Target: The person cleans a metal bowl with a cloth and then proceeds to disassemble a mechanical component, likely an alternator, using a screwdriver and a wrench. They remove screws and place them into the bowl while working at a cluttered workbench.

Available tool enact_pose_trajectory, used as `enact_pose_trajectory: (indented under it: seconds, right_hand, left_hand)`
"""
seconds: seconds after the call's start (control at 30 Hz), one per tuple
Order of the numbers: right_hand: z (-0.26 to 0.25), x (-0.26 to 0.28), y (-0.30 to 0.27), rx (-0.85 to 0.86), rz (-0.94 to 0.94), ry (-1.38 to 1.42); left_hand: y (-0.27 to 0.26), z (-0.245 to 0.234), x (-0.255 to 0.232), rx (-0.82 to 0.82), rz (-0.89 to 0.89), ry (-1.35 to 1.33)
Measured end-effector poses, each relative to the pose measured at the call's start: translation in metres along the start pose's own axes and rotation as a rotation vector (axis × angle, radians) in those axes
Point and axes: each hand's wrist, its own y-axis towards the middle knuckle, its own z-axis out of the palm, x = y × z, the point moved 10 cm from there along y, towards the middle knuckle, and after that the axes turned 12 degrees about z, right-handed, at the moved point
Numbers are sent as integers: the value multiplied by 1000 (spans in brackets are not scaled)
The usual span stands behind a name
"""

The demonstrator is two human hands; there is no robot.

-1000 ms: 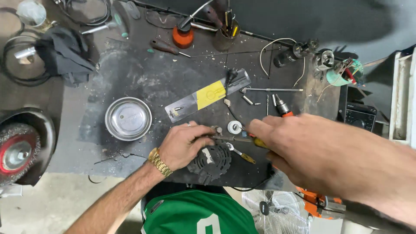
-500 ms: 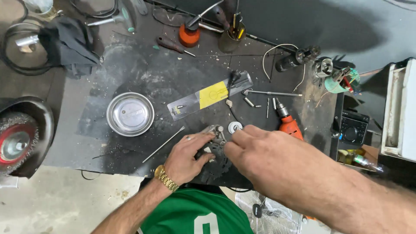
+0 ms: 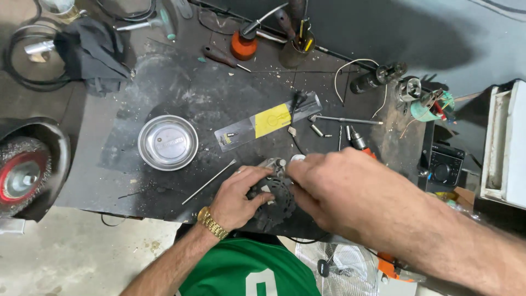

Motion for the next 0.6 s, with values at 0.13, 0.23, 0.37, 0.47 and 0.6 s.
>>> enact_pose_trajectory:
  seconds: [0.13,0.23,0.37,0.47,0.6]
  right_hand:
    - [-41,7,-9,-304,-180,21]
    - [-45,2,-14,-177,-182,217]
    - [-50,-19,-18,-353,-218,298]
    - [-42,-48,-21,-402,-144,348]
    - [-33,-105,-26,-529,60,519]
  left_hand:
    - [6,-3,-10,-70,74,31]
    - [14,-12,-12,-167,83,58]
    - [21,0,-22,5,251,346]
    - [29,-3,-16,-14,178,261]
    - [46,-29,0,-173,94,222]
